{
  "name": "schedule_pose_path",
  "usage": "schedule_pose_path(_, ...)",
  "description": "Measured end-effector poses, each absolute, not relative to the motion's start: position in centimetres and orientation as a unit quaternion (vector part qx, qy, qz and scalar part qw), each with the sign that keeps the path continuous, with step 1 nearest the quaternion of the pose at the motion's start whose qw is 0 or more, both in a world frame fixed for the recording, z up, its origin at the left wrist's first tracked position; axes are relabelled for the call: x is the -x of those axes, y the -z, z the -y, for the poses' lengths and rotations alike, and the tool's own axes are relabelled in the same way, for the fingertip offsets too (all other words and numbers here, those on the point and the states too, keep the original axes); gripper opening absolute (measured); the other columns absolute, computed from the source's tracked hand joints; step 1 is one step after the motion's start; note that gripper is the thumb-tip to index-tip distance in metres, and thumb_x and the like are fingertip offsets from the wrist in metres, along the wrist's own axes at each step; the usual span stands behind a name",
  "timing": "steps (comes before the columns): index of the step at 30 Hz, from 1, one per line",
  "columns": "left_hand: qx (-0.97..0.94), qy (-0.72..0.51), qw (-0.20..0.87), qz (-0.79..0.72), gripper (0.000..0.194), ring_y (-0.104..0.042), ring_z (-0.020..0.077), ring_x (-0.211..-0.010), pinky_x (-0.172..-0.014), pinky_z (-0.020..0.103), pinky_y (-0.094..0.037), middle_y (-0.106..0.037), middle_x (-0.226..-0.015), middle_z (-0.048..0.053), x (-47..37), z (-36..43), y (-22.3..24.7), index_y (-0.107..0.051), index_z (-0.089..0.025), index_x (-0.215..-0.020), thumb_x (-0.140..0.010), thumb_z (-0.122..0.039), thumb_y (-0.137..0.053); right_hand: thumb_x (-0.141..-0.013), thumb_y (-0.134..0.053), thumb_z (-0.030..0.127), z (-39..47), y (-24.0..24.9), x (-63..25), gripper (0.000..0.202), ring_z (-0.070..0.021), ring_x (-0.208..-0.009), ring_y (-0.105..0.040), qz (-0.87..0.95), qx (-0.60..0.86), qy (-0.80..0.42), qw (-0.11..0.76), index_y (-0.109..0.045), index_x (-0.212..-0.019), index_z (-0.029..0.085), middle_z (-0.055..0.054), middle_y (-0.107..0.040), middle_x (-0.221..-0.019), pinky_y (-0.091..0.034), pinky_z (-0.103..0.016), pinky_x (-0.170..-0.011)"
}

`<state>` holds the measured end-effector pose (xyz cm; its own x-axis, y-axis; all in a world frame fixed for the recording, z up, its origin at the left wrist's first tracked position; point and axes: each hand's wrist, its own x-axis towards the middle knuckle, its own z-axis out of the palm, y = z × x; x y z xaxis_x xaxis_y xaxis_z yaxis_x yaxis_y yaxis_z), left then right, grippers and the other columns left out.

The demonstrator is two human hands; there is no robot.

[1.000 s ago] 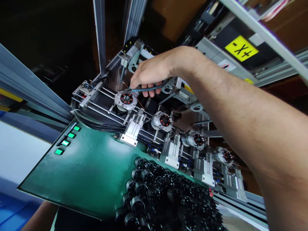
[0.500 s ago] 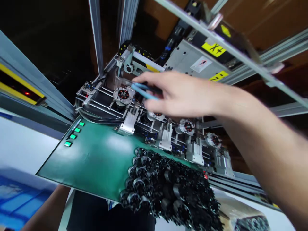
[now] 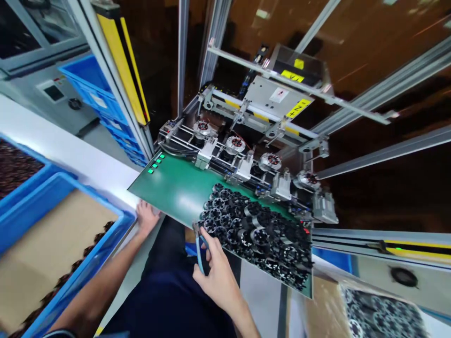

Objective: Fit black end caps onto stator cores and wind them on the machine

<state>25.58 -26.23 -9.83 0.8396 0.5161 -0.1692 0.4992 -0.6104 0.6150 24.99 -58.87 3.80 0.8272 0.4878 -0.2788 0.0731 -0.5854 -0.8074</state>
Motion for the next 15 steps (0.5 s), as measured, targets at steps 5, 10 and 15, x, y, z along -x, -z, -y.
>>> schedule_pose_path(5,-0.834,0.035,0.488,-0.255,0.054,-0.081,0.0255,-0.101,-0.098,0.043,-0.068,-0.082,-0.102,0.009,-15.2,33.9,5.9,-0.083,-0.018,-0.109,-0.129,-0.058,-0.052,-0.094,-0.079,0.026,57.2,-0.3,-20.2,0.108,-0.0347,-0.127,-0.081,0.2,0.871,-0.238,0.381,-0.04,-0.194,0.042,-0.01,-0.067,-0.14,-0.075,-0.06,-0.121)
schedule_pose_path(10,-0.791,0.031,0.565,-0.231,0.074,-0.07,0.0242,-0.081,-0.079,0.037,-0.058,-0.076,-0.087,0.007,-10.4,36.9,0.8,-0.072,-0.022,-0.088,-0.121,-0.083,-0.045,-0.093,-0.084,0.017,52.5,-2.3,-20.2,0.116,-0.0409,-0.15,-0.075,0.339,0.822,-0.264,0.372,-0.037,-0.197,0.039,-0.016,-0.063,-0.153,-0.069,-0.066,-0.131)
schedule_pose_path(15,-0.795,-0.052,0.476,-0.374,0.075,-0.064,0.0261,-0.084,-0.081,0.039,-0.055,-0.066,-0.082,0.006,-7.3,26.6,-3.4,-0.058,-0.026,-0.085,-0.112,-0.094,-0.04,-0.102,-0.092,0.038,51.5,-7.6,-21.8,0.109,-0.0413,-0.182,-0.052,0.401,0.765,-0.286,0.416,-0.038,-0.197,0.041,-0.016,-0.038,-0.198,-0.048,-0.066,-0.152)
